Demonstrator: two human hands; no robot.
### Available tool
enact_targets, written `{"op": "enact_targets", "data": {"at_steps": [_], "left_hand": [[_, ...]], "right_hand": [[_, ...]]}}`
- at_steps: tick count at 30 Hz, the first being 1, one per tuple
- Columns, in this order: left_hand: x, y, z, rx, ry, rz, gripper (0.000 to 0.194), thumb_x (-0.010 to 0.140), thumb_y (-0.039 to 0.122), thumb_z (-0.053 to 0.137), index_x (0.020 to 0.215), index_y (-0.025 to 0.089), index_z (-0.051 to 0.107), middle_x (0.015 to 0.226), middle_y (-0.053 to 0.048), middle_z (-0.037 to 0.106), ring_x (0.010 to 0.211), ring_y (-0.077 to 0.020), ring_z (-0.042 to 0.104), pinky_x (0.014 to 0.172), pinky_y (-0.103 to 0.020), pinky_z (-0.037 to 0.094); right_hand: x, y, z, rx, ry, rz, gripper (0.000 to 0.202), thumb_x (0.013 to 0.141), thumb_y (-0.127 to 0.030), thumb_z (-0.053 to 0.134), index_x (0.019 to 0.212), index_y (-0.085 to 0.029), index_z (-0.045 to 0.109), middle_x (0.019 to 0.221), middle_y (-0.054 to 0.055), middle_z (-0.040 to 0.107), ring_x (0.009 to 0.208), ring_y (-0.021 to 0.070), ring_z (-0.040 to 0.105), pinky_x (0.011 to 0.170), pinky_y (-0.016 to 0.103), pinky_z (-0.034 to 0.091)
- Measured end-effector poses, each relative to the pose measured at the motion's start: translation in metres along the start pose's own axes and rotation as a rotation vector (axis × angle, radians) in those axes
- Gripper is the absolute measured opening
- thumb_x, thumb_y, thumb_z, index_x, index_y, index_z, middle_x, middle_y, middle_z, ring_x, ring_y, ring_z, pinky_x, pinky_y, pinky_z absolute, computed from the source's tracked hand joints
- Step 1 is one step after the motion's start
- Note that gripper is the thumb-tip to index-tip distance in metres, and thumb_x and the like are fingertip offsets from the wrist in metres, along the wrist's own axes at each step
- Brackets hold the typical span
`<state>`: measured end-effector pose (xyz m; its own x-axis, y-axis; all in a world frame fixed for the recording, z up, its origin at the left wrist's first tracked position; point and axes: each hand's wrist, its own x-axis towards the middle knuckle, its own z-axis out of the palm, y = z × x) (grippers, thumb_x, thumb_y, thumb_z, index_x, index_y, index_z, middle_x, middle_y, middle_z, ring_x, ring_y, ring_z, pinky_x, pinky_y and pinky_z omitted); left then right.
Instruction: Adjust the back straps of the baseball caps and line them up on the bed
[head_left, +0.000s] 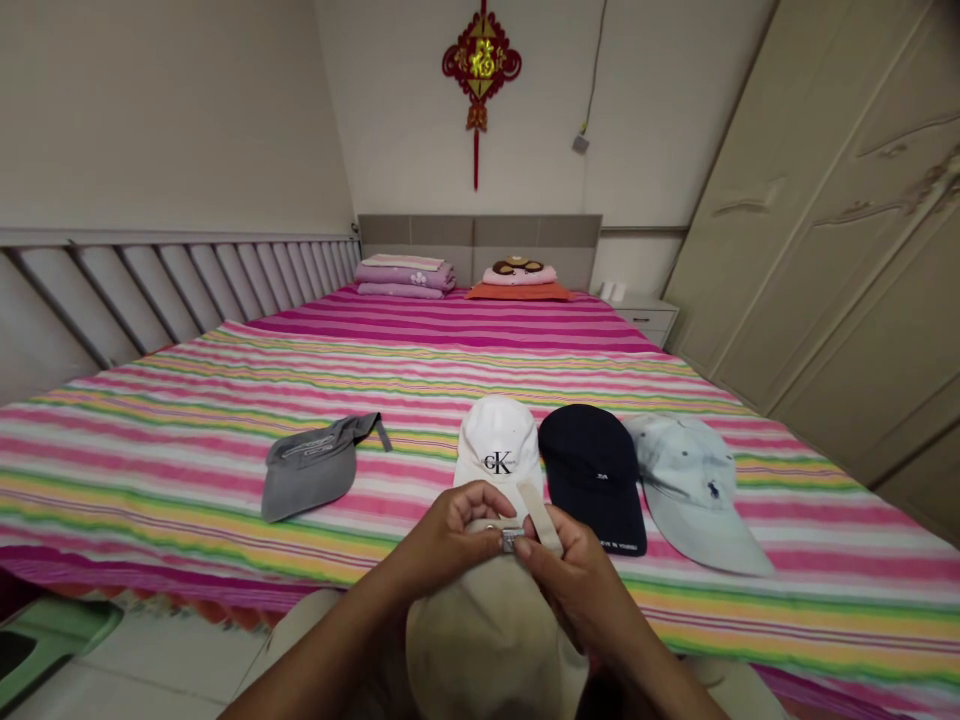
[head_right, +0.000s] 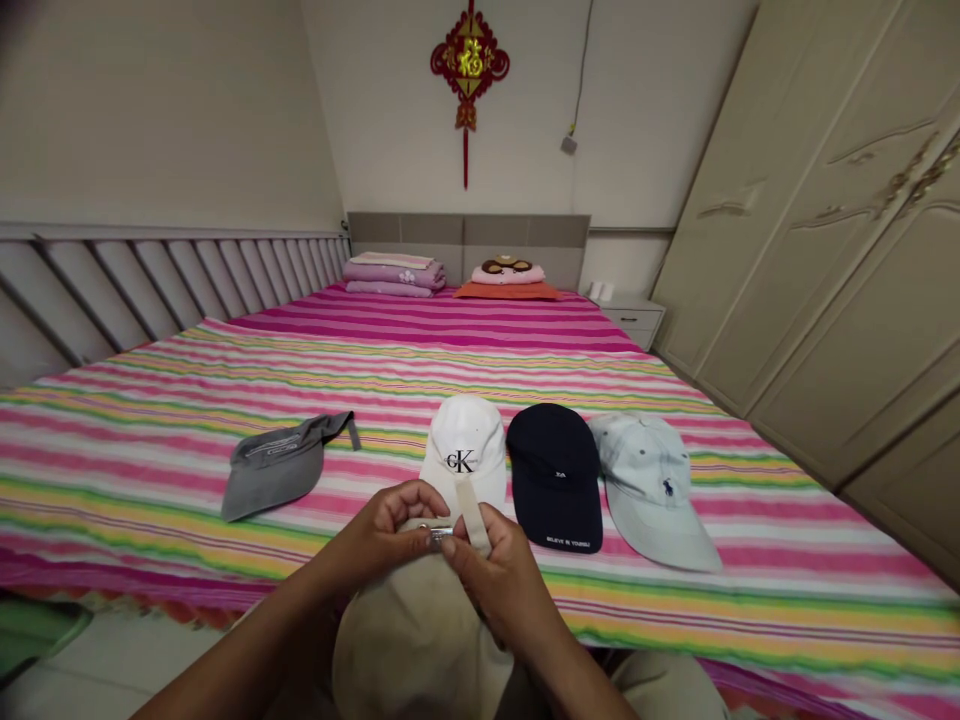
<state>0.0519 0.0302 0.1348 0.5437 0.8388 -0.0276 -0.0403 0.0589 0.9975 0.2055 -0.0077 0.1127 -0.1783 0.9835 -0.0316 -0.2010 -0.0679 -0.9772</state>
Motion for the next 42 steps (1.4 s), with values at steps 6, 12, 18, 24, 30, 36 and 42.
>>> {"op": "enact_targets", "data": {"at_steps": [6, 12, 18, 24, 30, 36, 42], "left_hand": [[-0.002, -0.004, 0.002, 0.233, 0.083, 0.093, 0.015, 0.064, 0.015, 0.061, 0.078, 0.014, 0.060, 0.068, 0.000, 0.059, 0.061, -0.0092, 0.048, 0.058, -0.020, 0.037], [-0.005, -0.005, 0.002, 0.292, 0.103, 0.124, 0.025, 0.058, 0.021, 0.069, 0.082, 0.014, 0.063, 0.070, -0.001, 0.061, 0.065, -0.0115, 0.051, 0.061, -0.022, 0.039], [-0.006, -0.006, 0.000, -0.080, 0.064, 0.065, 0.023, 0.062, 0.026, 0.070, 0.082, 0.017, 0.064, 0.074, -0.001, 0.065, 0.069, -0.0111, 0.056, 0.067, -0.022, 0.041], [-0.004, -0.002, 0.001, -0.436, 0.090, 0.056, 0.022, 0.062, 0.026, 0.071, 0.080, 0.013, 0.066, 0.075, -0.004, 0.066, 0.066, -0.0107, 0.059, 0.065, -0.021, 0.043], [-0.003, -0.006, 0.008, -0.606, 0.077, 0.025, 0.027, 0.057, 0.025, 0.074, 0.078, 0.012, 0.066, 0.069, -0.005, 0.066, 0.059, -0.0122, 0.060, 0.059, -0.022, 0.044], [-0.004, -0.007, 0.010, -0.631, 0.092, 0.051, 0.026, 0.055, 0.022, 0.075, 0.077, 0.011, 0.066, 0.069, -0.004, 0.067, 0.059, -0.0117, 0.060, 0.058, -0.022, 0.046], [-0.006, -0.008, 0.010, -0.579, 0.089, 0.095, 0.024, 0.057, 0.022, 0.074, 0.078, 0.013, 0.068, 0.075, -0.004, 0.068, 0.064, -0.0113, 0.060, 0.061, -0.021, 0.046]], "right_hand": [[0.001, 0.007, 0.001, 0.059, -0.003, 0.101, 0.031, 0.071, -0.046, 0.058, 0.077, -0.018, 0.046, 0.041, -0.011, 0.032, 0.034, 0.0038, 0.019, 0.034, 0.019, 0.012], [0.001, 0.011, 0.004, 0.193, 0.006, 0.101, 0.032, 0.070, -0.046, 0.061, 0.077, -0.019, 0.045, 0.042, -0.011, 0.032, 0.034, 0.0031, 0.018, 0.034, 0.018, 0.011], [-0.002, 0.004, -0.002, 0.202, 0.063, 0.004, 0.032, 0.077, -0.046, 0.053, 0.067, -0.015, 0.052, 0.039, -0.007, 0.041, 0.033, 0.0035, 0.026, 0.036, 0.018, 0.017], [-0.007, -0.019, -0.006, 0.233, -0.107, 0.010, 0.025, 0.072, -0.037, 0.062, 0.069, -0.014, 0.052, 0.038, -0.009, 0.039, 0.032, 0.0020, 0.023, 0.036, 0.018, 0.013], [-0.009, -0.018, 0.001, 0.295, -0.104, 0.093, 0.027, 0.074, -0.037, 0.059, 0.063, -0.017, 0.045, 0.034, -0.010, 0.037, 0.029, 0.0022, 0.021, 0.033, 0.017, 0.014], [-0.008, -0.013, 0.003, 0.366, -0.130, 0.095, 0.024, 0.075, -0.033, 0.059, 0.063, -0.017, 0.045, 0.036, -0.009, 0.039, 0.028, 0.0022, 0.024, 0.033, 0.017, 0.015], [-0.009, -0.016, 0.003, 0.371, -0.118, 0.120, 0.026, 0.073, -0.034, 0.060, 0.061, -0.017, 0.045, 0.034, -0.010, 0.039, 0.027, 0.0023, 0.023, 0.031, 0.017, 0.016]]}}
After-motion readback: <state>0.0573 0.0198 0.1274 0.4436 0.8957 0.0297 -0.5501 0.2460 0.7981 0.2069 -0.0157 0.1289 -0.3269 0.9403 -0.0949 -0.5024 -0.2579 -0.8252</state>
